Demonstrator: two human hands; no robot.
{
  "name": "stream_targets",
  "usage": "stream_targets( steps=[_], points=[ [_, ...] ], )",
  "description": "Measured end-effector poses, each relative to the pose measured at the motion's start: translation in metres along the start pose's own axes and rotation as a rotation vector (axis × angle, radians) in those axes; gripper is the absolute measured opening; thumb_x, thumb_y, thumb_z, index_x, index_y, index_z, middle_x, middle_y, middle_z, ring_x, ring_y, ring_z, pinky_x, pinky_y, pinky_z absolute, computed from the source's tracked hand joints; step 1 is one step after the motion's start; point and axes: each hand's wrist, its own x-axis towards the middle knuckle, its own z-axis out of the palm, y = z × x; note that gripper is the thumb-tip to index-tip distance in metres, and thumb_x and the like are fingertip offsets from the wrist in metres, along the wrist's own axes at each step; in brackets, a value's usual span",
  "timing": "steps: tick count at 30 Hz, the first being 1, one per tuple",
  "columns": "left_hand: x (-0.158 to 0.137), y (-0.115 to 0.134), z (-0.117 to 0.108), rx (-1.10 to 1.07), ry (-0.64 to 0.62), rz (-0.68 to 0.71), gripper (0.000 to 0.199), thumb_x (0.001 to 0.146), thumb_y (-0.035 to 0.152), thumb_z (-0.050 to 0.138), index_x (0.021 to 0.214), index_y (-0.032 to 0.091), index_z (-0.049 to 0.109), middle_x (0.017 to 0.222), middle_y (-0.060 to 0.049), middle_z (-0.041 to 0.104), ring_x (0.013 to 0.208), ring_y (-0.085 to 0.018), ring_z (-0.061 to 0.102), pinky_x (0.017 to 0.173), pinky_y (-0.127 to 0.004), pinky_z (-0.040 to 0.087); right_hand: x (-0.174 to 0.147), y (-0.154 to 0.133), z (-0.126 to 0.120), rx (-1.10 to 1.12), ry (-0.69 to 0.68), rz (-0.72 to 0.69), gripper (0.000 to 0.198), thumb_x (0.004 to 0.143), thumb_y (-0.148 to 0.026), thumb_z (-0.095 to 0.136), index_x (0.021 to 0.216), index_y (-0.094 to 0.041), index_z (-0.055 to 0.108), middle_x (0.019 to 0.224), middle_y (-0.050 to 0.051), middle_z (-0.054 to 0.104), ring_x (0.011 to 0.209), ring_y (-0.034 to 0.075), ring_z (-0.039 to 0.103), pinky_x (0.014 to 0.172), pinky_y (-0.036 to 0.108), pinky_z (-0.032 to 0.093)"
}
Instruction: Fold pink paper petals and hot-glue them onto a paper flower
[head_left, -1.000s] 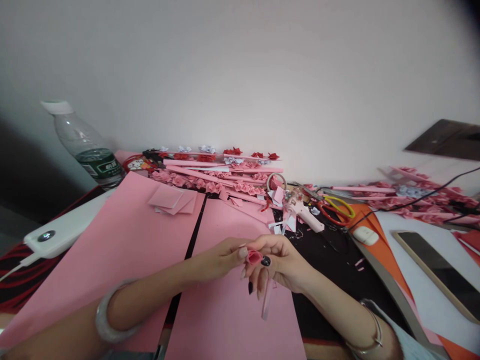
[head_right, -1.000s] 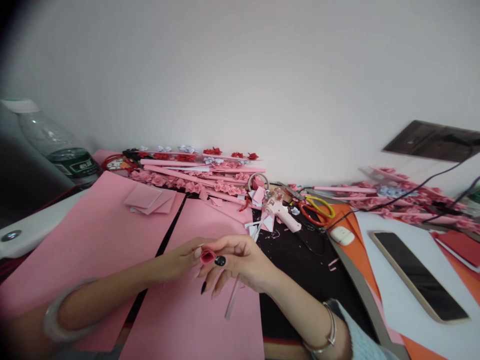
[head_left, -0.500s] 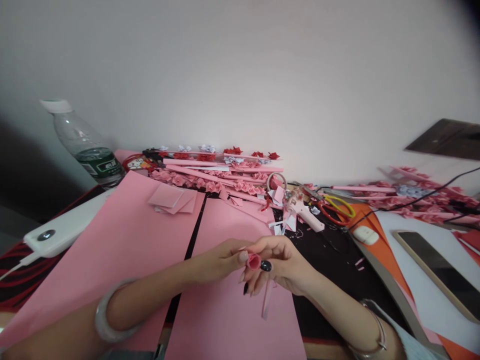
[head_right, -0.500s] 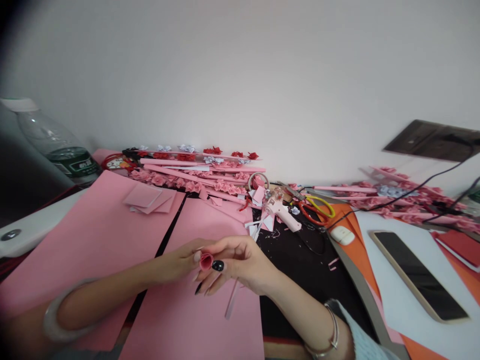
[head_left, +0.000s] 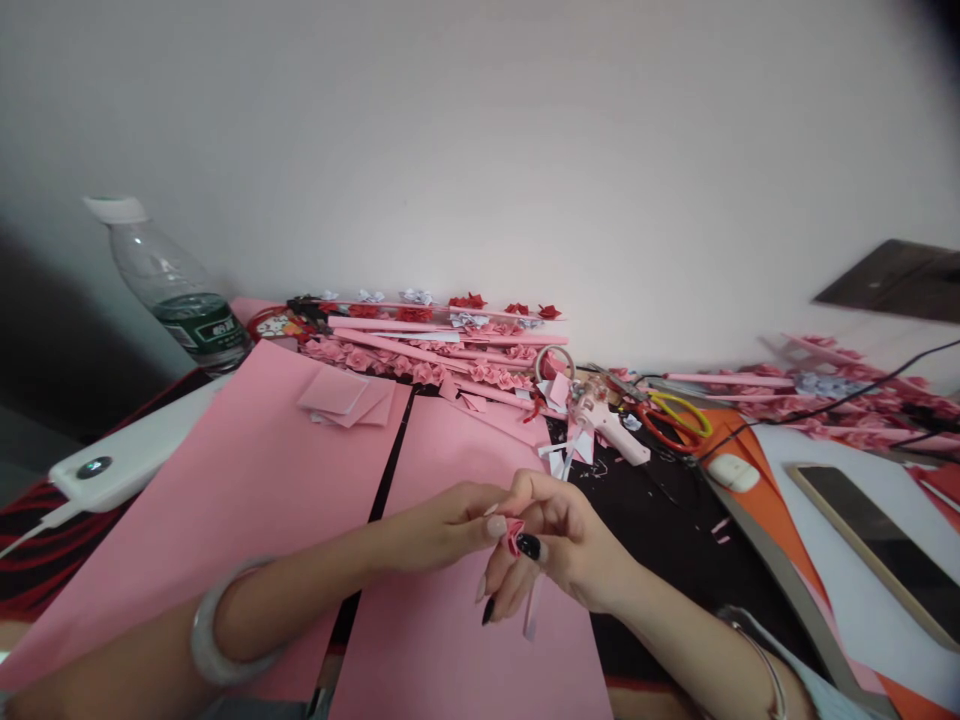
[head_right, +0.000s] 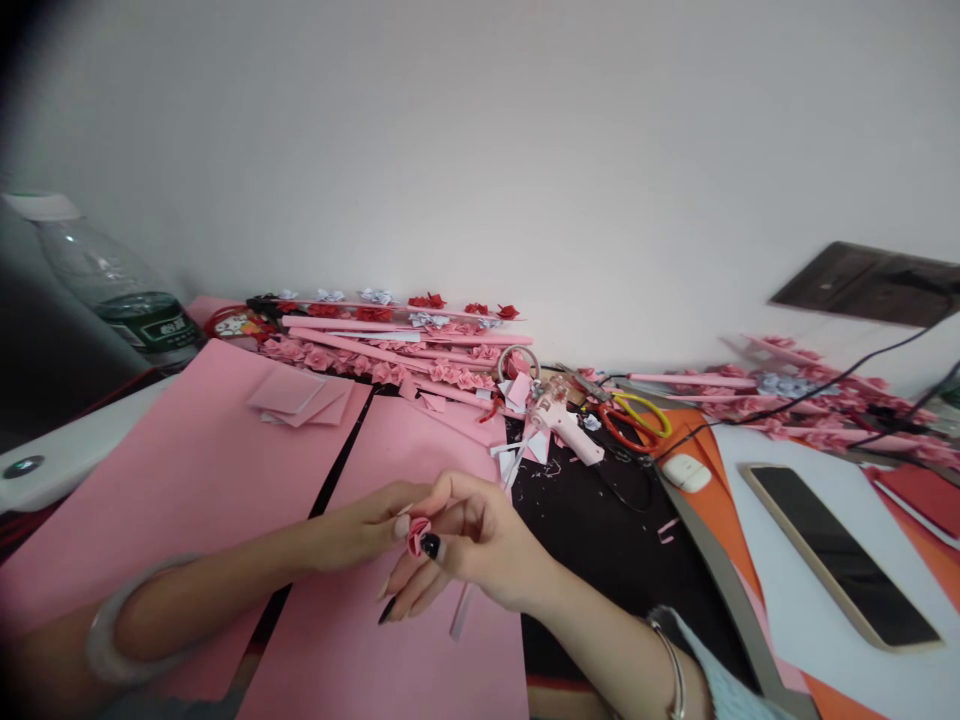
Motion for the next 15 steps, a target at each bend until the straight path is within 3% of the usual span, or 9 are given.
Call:
stream_targets(
  steps=[5, 10, 15],
  points=[
    [-0.0023, 0.0015, -0.0008, -0.001, -0.005, -0.040, 0.039, 0.088, 0.054, 0.039, 0.079, 0.018, 0.049, 0.055, 0.001, 0.058, 0.057, -0.017, 0.062, 0.061, -0.027, 0.048, -0.0005, 0.0015, 0.0025, -0.027, 0.061, -0.026, 0.032, 0.077, -0.035, 0.067, 0.087, -0.017, 0.043, 0.064, 0.004, 0.069, 0.056, 0.021, 0.069, 0.051, 0.032, 0.057],
    [-0.0041, 0.0075, -0.0007, 0.041, -0.005, -0.034, 0.040, 0.090, 0.049, 0.037, 0.066, 0.018, 0.046, 0.057, -0.002, 0.059, 0.060, -0.017, 0.062, 0.065, -0.028, 0.047, -0.0009, 0.0009, 0.0037, -0.001, 0.047, -0.038, 0.027, 0.079, -0.032, 0.065, 0.087, -0.016, 0.045, 0.067, 0.006, 0.070, 0.059, 0.020, 0.070, 0.052, 0.029, 0.056],
    [-0.0054, 0.0074, -0.0003, 0.063, 0.031, -0.081, 0.034, 0.087, 0.048, 0.042, 0.071, 0.018, 0.046, 0.056, -0.001, 0.057, 0.061, -0.018, 0.061, 0.059, -0.027, 0.046, -0.0002, -0.0003, 0.0042, 0.017, 0.041, -0.036, 0.027, 0.078, -0.032, 0.066, 0.088, -0.016, 0.047, 0.067, 0.006, 0.071, 0.059, 0.020, 0.070, 0.051, 0.028, 0.056]
  ],
)
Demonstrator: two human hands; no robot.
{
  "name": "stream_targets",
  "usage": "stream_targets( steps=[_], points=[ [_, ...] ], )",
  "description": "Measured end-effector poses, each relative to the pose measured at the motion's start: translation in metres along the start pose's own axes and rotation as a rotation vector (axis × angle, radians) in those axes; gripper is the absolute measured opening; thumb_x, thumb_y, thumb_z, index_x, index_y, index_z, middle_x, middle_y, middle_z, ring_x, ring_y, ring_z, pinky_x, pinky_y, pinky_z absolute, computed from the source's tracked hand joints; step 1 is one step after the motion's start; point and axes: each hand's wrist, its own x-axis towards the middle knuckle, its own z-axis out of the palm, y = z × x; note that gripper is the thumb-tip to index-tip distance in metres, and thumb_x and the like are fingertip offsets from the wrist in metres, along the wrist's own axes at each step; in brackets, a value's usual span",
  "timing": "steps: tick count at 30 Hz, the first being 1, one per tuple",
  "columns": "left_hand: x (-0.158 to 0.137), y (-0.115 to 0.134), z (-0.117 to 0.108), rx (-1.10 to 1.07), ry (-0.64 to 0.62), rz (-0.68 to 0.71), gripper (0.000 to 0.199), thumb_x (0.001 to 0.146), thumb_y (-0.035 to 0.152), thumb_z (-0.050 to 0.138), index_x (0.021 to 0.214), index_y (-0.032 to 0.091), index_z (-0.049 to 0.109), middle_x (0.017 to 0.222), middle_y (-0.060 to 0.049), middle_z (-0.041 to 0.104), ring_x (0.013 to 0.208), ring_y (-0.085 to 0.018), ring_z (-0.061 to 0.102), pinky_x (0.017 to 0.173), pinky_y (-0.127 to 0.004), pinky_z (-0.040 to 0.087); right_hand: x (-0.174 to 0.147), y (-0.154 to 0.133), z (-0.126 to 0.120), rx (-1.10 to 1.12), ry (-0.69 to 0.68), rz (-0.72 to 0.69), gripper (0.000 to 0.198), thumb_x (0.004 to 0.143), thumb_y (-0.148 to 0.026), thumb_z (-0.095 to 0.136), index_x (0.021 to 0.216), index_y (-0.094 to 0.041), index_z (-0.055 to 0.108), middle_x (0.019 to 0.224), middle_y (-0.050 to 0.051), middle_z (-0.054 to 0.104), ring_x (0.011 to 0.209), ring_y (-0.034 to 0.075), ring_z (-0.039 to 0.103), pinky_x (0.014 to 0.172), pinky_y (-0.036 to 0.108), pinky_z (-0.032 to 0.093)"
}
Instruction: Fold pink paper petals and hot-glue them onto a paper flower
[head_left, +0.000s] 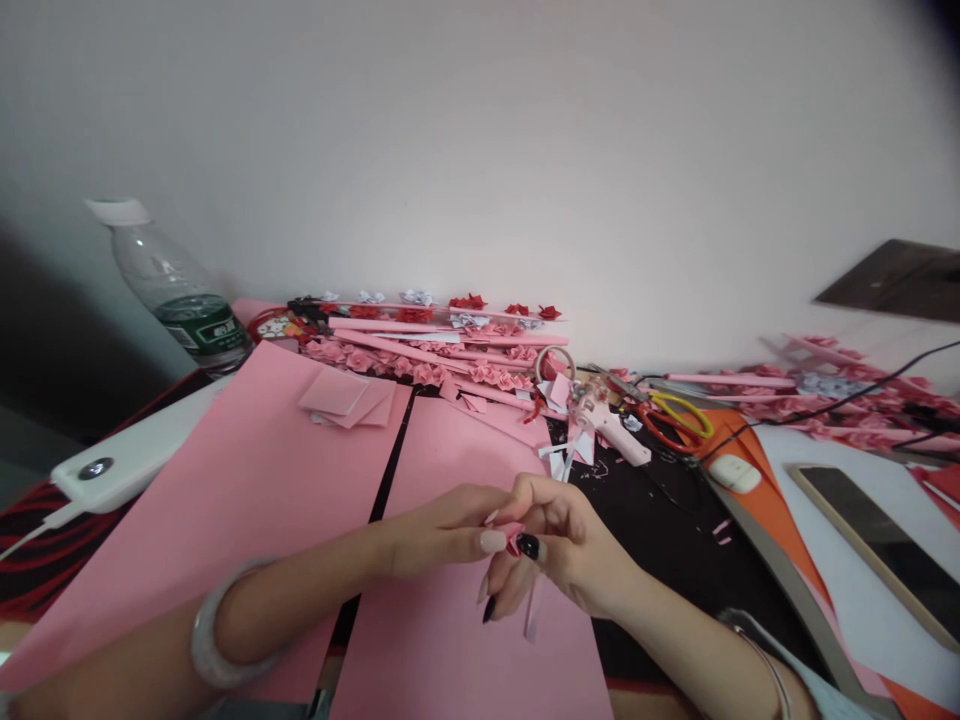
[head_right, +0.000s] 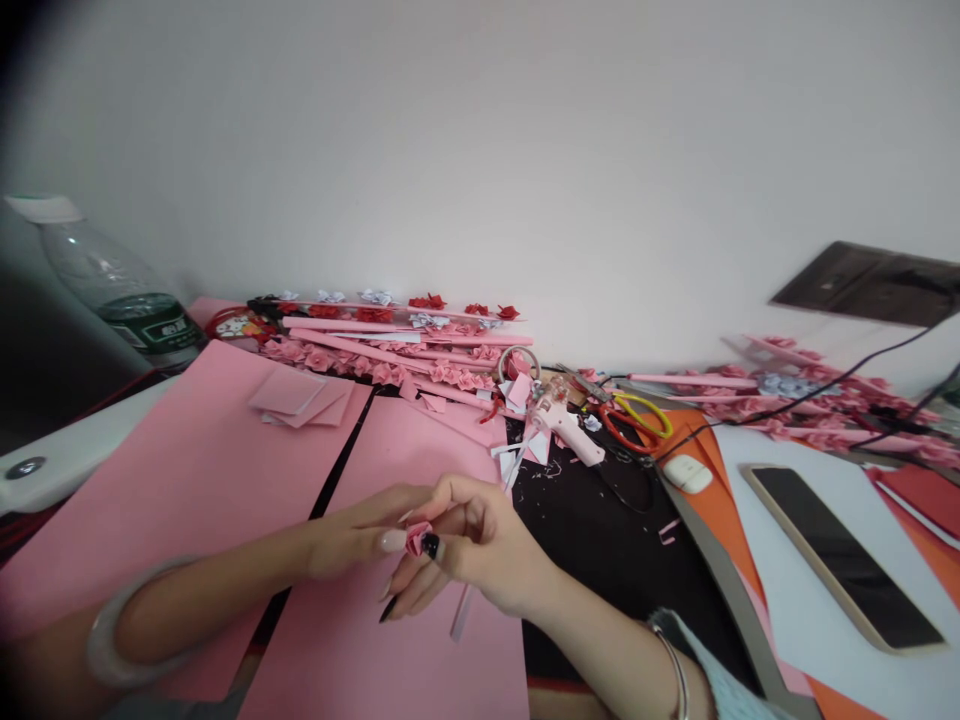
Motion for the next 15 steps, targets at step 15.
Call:
stream_targets(
  steps=[15],
  points=[
    [-0.0004, -0.0061, -0.0020, 0.013, -0.024, -0.021, 0.032, 0.087, 0.046, 0.044, 0.077, 0.017, 0.052, 0.053, -0.001, 0.058, 0.062, -0.020, 0.064, 0.057, -0.028, 0.048, -0.0013, -0.0021, 0.0031, -0.038, 0.007, 0.045, 0.031, 0.076, -0.035, 0.067, 0.089, -0.016, 0.046, 0.068, 0.006, 0.071, 0.060, 0.021, 0.070, 0.051, 0.028, 0.056]
  ],
)
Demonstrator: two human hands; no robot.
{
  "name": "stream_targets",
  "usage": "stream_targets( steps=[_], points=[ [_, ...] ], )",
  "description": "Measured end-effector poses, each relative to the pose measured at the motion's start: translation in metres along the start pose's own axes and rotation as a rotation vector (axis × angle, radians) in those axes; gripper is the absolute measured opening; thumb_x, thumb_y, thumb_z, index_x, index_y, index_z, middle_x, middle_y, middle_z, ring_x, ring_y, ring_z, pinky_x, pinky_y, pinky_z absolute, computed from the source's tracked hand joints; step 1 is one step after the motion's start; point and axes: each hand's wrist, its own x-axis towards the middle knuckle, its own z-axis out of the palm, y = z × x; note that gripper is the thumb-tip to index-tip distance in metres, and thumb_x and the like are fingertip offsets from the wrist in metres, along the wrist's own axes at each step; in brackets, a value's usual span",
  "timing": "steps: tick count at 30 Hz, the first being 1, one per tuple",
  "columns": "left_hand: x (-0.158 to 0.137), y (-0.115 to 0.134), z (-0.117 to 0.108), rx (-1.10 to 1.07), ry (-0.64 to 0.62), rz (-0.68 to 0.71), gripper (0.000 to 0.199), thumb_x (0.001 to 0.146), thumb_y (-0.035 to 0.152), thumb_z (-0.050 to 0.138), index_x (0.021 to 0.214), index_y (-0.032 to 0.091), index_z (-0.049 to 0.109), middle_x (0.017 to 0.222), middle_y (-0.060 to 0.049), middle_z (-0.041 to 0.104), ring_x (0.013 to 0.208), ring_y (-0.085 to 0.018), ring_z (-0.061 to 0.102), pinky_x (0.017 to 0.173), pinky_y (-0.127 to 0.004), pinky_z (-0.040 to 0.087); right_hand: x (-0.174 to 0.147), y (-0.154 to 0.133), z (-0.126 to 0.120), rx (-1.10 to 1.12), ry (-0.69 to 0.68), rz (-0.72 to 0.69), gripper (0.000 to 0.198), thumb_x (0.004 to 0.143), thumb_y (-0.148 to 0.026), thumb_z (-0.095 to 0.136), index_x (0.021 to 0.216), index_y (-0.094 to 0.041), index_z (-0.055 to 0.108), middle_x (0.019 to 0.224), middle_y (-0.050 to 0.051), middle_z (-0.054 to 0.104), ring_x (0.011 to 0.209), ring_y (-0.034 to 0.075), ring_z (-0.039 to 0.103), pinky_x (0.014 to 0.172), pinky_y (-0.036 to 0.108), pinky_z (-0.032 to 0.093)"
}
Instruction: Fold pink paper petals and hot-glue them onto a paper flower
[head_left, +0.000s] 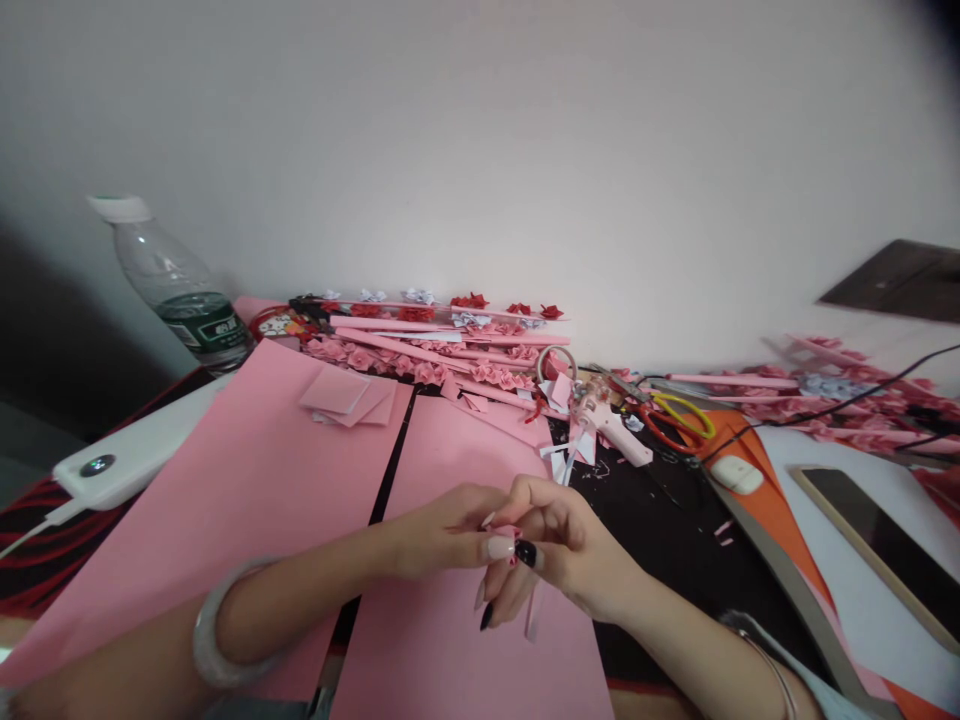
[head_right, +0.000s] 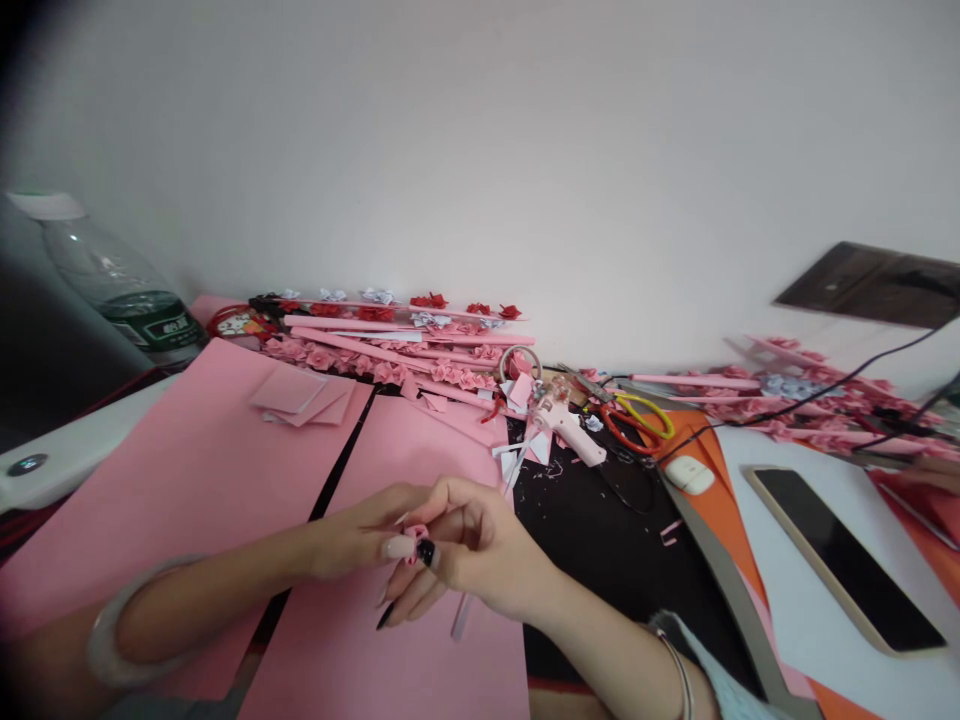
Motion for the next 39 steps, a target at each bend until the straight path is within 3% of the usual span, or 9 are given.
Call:
stream_targets(
  steps=[8, 13, 16, 20, 25, 31, 39],
  points=[
    [0.001, 0.001, 0.002, -0.017, -0.003, 0.021, 0.034, 0.086, 0.044, 0.044, 0.067, 0.017, 0.048, 0.048, 0.000, 0.054, 0.054, -0.017, 0.061, 0.054, -0.026, 0.044, -0.001, 0.001, -0.001, -0.019, -0.008, 0.003, 0.029, 0.077, -0.033, 0.067, 0.090, -0.016, 0.047, 0.071, 0.006, 0.070, 0.062, 0.020, 0.070, 0.053, 0.029, 0.056],
    [0.005, 0.009, 0.001, 0.015, -0.005, 0.110, 0.046, 0.084, 0.060, 0.040, 0.066, 0.018, 0.045, 0.056, -0.001, 0.053, 0.057, -0.016, 0.057, 0.057, -0.028, 0.044, 0.000, -0.004, -0.008, -0.032, -0.024, -0.055, 0.038, 0.075, -0.039, 0.068, 0.099, -0.014, 0.052, 0.080, 0.009, 0.070, 0.067, 0.021, 0.070, 0.057, 0.032, 0.056],
    [0.003, 0.011, -0.003, 0.227, 0.082, 0.178, 0.050, 0.084, 0.064, 0.035, 0.070, 0.018, 0.047, 0.062, 0.000, 0.053, 0.060, -0.015, 0.053, 0.060, -0.027, 0.041, 0.001, -0.006, -0.014, -0.065, -0.012, -0.094, 0.035, 0.080, -0.037, 0.063, 0.104, -0.014, 0.055, 0.080, 0.009, 0.069, 0.067, 0.021, 0.070, 0.056, 0.032, 0.056],
    [-0.003, 0.005, -0.016, 0.732, 0.338, 0.165, 0.048, 0.091, 0.055, 0.024, 0.068, 0.018, 0.043, 0.064, 0.000, 0.046, 0.060, -0.014, 0.043, 0.059, -0.027, 0.033, 0.003, -0.006, -0.022, -0.155, 0.044, -0.157, 0.034, 0.081, -0.036, 0.062, 0.107, -0.016, 0.055, 0.081, 0.008, 0.069, 0.066, 0.020, 0.069, 0.059, 0.033, 0.056],
    [-0.005, -0.005, -0.033, 1.136, 0.370, 0.142, 0.049, 0.093, 0.052, 0.021, 0.069, 0.017, 0.045, 0.068, -0.001, 0.048, 0.065, -0.016, 0.042, 0.062, -0.028, 0.031, 0.005, -0.004, -0.029, -0.322, 0.138, -0.218, 0.030, 0.081, -0.029, 0.062, 0.108, -0.017, 0.058, 0.083, 0.006, 0.069, 0.069, 0.018, 0.069, 0.062, 0.031, 0.057],
    [-0.004, -0.004, -0.042, 1.353, 0.352, 0.143, 0.048, 0.094, 0.048, 0.025, 0.071, 0.015, 0.051, 0.068, -0.003, 0.055, 0.067, -0.016, 0.047, 0.062, -0.027, 0.033, 0.009, -0.003, -0.035, -0.432, 0.221, -0.217, 0.027, 0.080, -0.026, 0.062, 0.106, -0.018, 0.062, 0.081, 0.005, 0.071, 0.072, 0.017, 0.069, 0.063, 0.030, 0.057],
    [-0.004, -0.006, -0.043, 1.461, 0.341, 0.200, 0.041, 0.093, 0.044, 0.035, 0.072, 0.015, 0.055, 0.068, -0.003, 0.055, 0.065, -0.015, 0.047, 0.061, -0.026, 0.034, 0.010, 0.000, -0.039, -0.618, 0.266, -0.199, 0.027, 0.080, -0.023, 0.058, 0.106, -0.018, 0.067, 0.093, 0.007, 0.071, 0.075, 0.018, 0.069, 0.068, 0.034, 0.058]
  ],
)
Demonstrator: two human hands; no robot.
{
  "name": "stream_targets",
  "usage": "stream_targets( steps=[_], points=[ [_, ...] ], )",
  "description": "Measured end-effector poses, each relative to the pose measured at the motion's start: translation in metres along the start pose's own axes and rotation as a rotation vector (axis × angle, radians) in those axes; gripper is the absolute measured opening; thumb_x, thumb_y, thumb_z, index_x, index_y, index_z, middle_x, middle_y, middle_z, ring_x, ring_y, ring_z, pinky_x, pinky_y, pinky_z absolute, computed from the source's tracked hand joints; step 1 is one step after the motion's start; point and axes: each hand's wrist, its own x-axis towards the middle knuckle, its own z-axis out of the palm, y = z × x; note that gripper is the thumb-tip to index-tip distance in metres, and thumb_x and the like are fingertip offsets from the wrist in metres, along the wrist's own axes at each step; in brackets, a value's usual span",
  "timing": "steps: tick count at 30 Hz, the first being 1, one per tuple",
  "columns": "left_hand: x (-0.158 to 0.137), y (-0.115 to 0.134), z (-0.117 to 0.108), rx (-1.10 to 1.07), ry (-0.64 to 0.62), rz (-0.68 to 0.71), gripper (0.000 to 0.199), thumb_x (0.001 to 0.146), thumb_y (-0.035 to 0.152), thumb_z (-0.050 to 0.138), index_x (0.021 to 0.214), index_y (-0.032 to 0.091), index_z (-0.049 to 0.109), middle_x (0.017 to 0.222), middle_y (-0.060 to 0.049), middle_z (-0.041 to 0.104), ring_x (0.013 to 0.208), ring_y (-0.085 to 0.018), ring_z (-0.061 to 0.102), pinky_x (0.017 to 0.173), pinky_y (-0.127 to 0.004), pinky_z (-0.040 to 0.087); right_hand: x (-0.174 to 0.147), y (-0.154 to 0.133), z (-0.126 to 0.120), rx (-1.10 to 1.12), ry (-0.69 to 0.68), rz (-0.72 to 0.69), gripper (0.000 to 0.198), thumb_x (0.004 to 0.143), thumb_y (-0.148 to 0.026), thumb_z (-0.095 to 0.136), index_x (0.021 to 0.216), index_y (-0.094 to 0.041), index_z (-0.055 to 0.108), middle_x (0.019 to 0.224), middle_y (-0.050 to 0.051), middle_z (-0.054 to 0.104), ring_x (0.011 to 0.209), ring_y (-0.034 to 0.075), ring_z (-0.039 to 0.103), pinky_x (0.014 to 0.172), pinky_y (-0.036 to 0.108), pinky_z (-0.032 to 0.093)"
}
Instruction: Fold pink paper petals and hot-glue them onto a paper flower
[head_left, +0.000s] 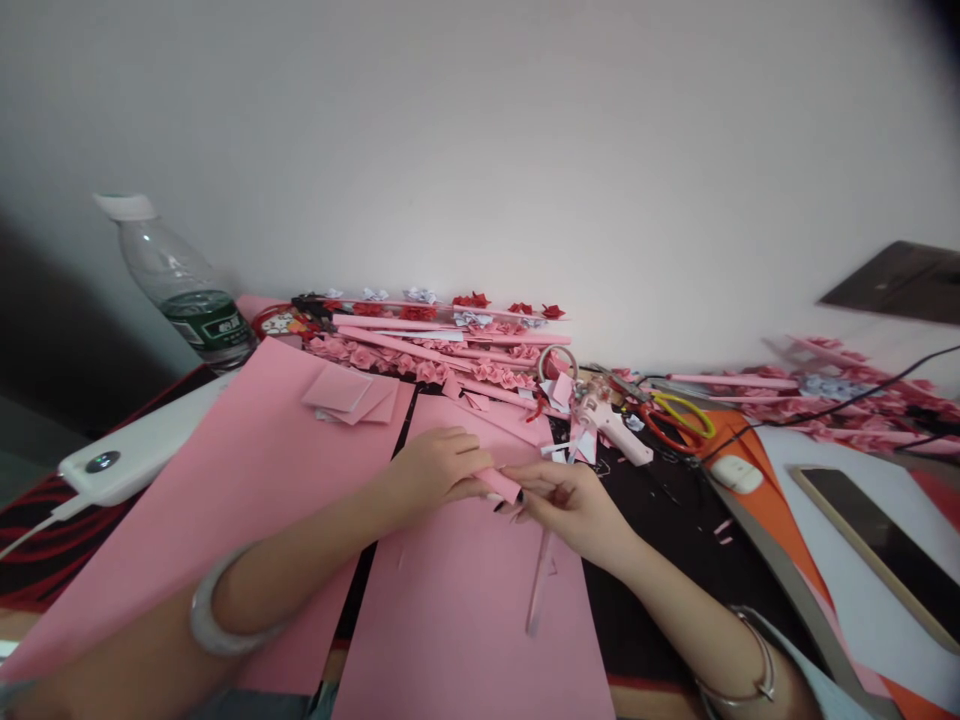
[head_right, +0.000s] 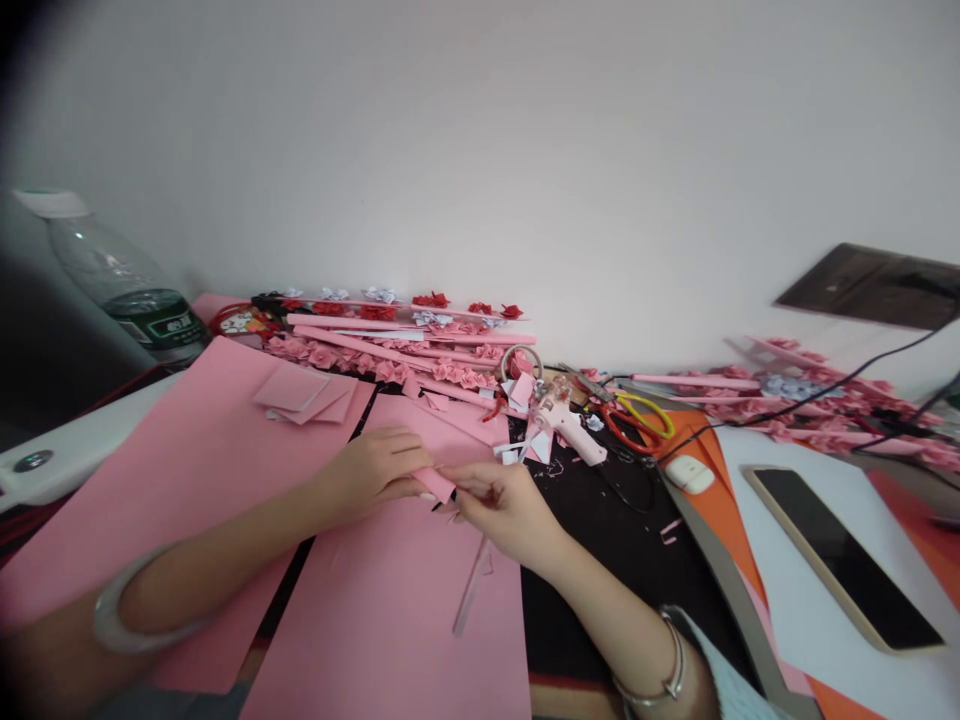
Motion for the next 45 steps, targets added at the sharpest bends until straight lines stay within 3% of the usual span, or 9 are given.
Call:
stream_targets(
  steps=[10, 18, 21, 24, 27, 31, 35, 39, 45],
  points=[
    [-0.005, -0.004, 0.002, 0.028, -0.056, -0.067, 0.034, 0.093, 0.043, 0.038, 0.093, 0.018, 0.061, 0.072, 0.000, 0.057, 0.066, -0.013, 0.053, 0.058, -0.022, 0.036, 0.000, -0.001, -0.009, -0.111, -0.032, -0.049, 0.036, 0.083, -0.015, 0.043, 0.113, -0.020, 0.063, 0.085, 0.005, 0.070, 0.074, 0.018, 0.069, 0.069, 0.033, 0.057],
    [-0.007, -0.001, 0.007, -0.038, -0.015, -0.016, 0.029, 0.092, 0.038, 0.043, 0.106, 0.017, 0.058, 0.091, -0.005, 0.065, 0.080, -0.015, 0.061, 0.070, -0.025, 0.046, 0.001, 0.001, -0.002, -0.145, 0.027, -0.027, 0.019, 0.084, -0.022, 0.050, 0.100, -0.017, 0.061, 0.069, 0.003, 0.066, 0.057, 0.015, 0.063, 0.056, 0.028, 0.052],
    [-0.007, -0.003, 0.004, -0.037, 0.127, -0.058, 0.032, 0.089, 0.036, 0.050, 0.115, 0.018, 0.052, 0.104, -0.008, 0.063, 0.097, -0.020, 0.058, 0.085, -0.033, 0.045, 0.001, 0.003, -0.002, -0.127, 0.132, -0.024, 0.012, 0.084, -0.023, 0.052, 0.090, -0.016, 0.060, 0.066, 0.003, 0.066, 0.053, 0.013, 0.060, 0.052, 0.026, 0.048],
    [-0.007, -0.006, 0.001, -0.063, 0.418, -0.293, 0.047, 0.085, 0.032, 0.057, 0.128, 0.023, 0.041, 0.125, -0.010, 0.051, 0.118, -0.024, 0.045, 0.098, -0.042, 0.038, 0.002, 0.001, -0.006, -0.020, 0.326, -0.050, 0.012, 0.084, -0.026, 0.055, 0.089, -0.016, 0.059, 0.060, 0.000, 0.063, 0.050, 0.012, 0.059, 0.052, 0.024, 0.048],
    [-0.005, -0.010, 0.004, -0.356, 0.630, -0.496, 0.065, 0.081, 0.033, 0.061, 0.136, 0.026, 0.028, 0.136, -0.012, 0.038, 0.118, -0.023, 0.044, 0.097, -0.041, 0.040, 0.004, 0.000, -0.008, 0.117, 0.456, -0.073, 0.015, 0.083, -0.030, 0.058, 0.091, -0.017, 0.057, 0.057, -0.003, 0.061, 0.048, 0.011, 0.059, 0.051, 0.023, 0.048],
    [-0.001, -0.007, 0.013, -0.974, 0.255, -0.495, 0.051, 0.083, 0.035, 0.057, 0.129, 0.021, 0.040, 0.124, -0.011, 0.052, 0.105, -0.020, 0.056, 0.089, -0.036, 0.045, 0.003, 0.000, -0.001, 0.248, 0.355, -0.028, 0.019, 0.080, -0.030, 0.061, 0.092, -0.019, 0.051, 0.057, -0.004, 0.062, 0.047, 0.013, 0.061, 0.049, 0.024, 0.049],
    [0.002, 0.007, 0.010, -1.128, 0.002, -0.430, 0.028, 0.087, 0.034, 0.051, 0.107, 0.016, 0.060, 0.107, -0.008, 0.063, 0.097, -0.020, 0.059, 0.088, -0.034, 0.044, 0.001, 0.005, 0.012, 0.262, 0.158, 0.052, 0.019, 0.080, -0.030, 0.060, 0.088, -0.021, 0.045, 0.058, -0.004, 0.063, 0.043, 0.013, 0.060, 0.045, 0.025, 0.048],
    [0.004, 0.010, 0.003, -1.111, 0.072, -0.513, 0.027, 0.089, 0.037, 0.047, 0.086, 0.015, 0.062, 0.093, -0.006, 0.066, 0.091, -0.019, 0.061, 0.088, -0.034, 0.044, -0.001, 0.010, 0.013, 0.146, 0.133, -0.002, 0.013, 0.086, -0.032, 0.051, 0.089, -0.022, 0.045, 0.066, -0.002, 0.064, 0.049, 0.014, 0.062, 0.048, 0.026, 0.048],
    [0.000, -0.001, 0.003, -0.921, 0.263, -0.650, 0.034, 0.094, 0.039, 0.033, 0.104, 0.014, 0.054, 0.065, 0.000, 0.059, 0.061, -0.014, 0.058, 0.069, -0.030, 0.048, -0.003, 0.008, -0.004, -0.171, 0.351, -0.150, 0.014, 0.091, -0.031, 0.044, 0.085, -0.020, 0.050, 0.067, 0.000, 0.062, 0.053, 0.012, 0.057, 0.053, 0.025, 0.046]
  ],
)
